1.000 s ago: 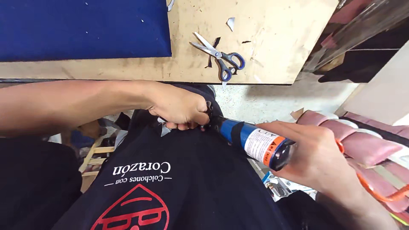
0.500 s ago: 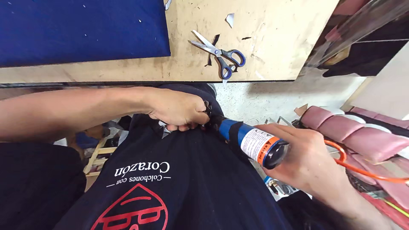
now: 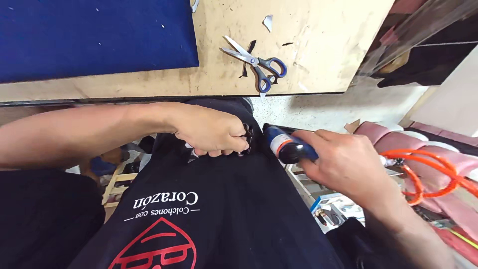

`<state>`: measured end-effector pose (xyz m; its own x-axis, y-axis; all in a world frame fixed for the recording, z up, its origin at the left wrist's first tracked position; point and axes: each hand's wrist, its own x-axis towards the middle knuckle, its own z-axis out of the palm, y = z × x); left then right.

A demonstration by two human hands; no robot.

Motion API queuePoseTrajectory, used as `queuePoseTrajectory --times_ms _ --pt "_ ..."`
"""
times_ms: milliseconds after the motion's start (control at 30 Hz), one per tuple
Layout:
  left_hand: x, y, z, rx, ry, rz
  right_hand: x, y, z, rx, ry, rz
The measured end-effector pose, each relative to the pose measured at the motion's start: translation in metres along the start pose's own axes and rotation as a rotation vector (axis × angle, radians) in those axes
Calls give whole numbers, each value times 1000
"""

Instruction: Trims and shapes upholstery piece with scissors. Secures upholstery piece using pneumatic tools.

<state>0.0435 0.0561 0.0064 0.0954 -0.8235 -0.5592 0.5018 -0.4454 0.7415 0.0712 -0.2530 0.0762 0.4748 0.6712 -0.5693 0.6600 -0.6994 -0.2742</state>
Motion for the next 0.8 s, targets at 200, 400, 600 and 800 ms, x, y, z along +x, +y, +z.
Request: queuePoseTrajectory --times_ms 200,400,600,800 --pt "1 -11 3 -221 29 37 -25 5 -29 275 258 -1" --pt "6 -5 0 -122 -15 -28 -19 0 -29 228 203 -282" --pt "5 5 3 -18 -21 -71 -5 2 -31 123 173 -379" --pt "7 14 1 29 -50 -125 -1 2 -33 108 141 -400"
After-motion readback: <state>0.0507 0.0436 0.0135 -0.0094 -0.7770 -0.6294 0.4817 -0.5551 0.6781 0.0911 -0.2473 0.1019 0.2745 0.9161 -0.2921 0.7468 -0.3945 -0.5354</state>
